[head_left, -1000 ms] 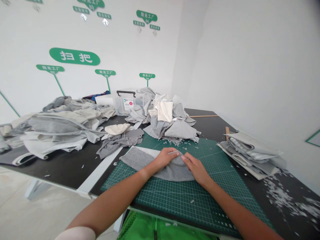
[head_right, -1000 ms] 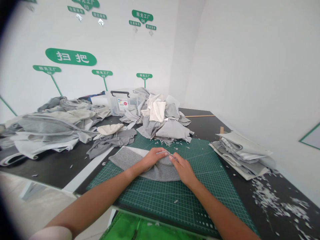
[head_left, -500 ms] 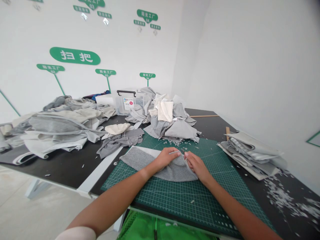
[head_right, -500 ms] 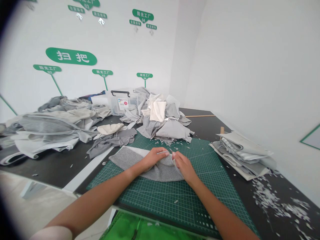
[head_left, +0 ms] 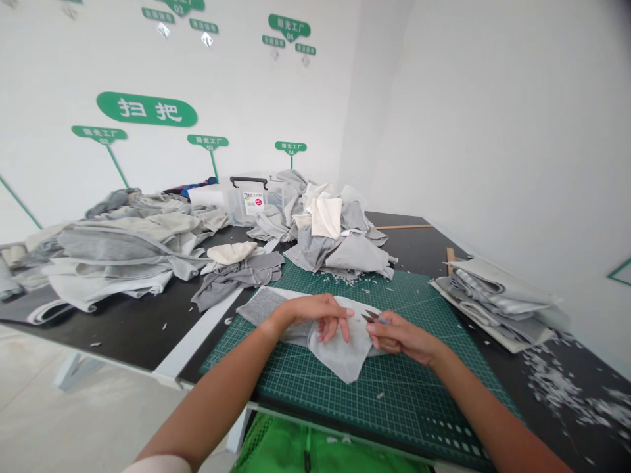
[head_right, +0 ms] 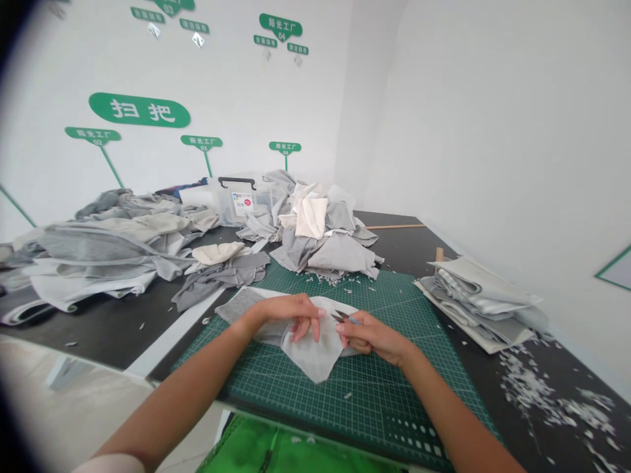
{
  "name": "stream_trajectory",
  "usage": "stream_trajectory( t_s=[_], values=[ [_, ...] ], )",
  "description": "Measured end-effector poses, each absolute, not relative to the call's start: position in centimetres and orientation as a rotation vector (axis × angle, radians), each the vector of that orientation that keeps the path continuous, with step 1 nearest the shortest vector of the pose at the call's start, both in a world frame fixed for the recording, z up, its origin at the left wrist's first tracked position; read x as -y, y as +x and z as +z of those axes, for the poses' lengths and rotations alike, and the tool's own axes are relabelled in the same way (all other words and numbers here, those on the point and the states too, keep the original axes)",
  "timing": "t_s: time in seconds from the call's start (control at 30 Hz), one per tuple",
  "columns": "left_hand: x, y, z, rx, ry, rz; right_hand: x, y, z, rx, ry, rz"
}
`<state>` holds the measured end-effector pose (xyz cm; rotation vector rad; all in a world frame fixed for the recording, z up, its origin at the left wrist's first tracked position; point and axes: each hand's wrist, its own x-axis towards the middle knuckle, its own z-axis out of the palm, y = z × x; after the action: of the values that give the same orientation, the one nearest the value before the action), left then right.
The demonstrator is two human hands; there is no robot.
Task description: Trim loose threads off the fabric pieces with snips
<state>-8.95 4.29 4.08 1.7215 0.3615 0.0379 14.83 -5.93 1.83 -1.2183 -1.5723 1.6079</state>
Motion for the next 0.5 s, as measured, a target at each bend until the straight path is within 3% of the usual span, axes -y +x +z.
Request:
stream_trajectory(
  t_s=[0.1, 0.27, 0.5],
  values=[
    [-4.7, -9.0, 4.0, -0.412, 1.876, 0.218, 5.3, 15.5, 1.6, 1.528, -1.351, 1.383],
    [-6.6, -8.4, 1.0, -0.941, 2.337, 0.831, 3.1, 18.1, 0.1, 1.697, -1.781, 0.552],
    [-7.6, -9.3, -0.7, -1.26, 2.607, 0.655, 2.5, 20.7, -1.9, 1.693, -2.033, 0.443]
  ],
)
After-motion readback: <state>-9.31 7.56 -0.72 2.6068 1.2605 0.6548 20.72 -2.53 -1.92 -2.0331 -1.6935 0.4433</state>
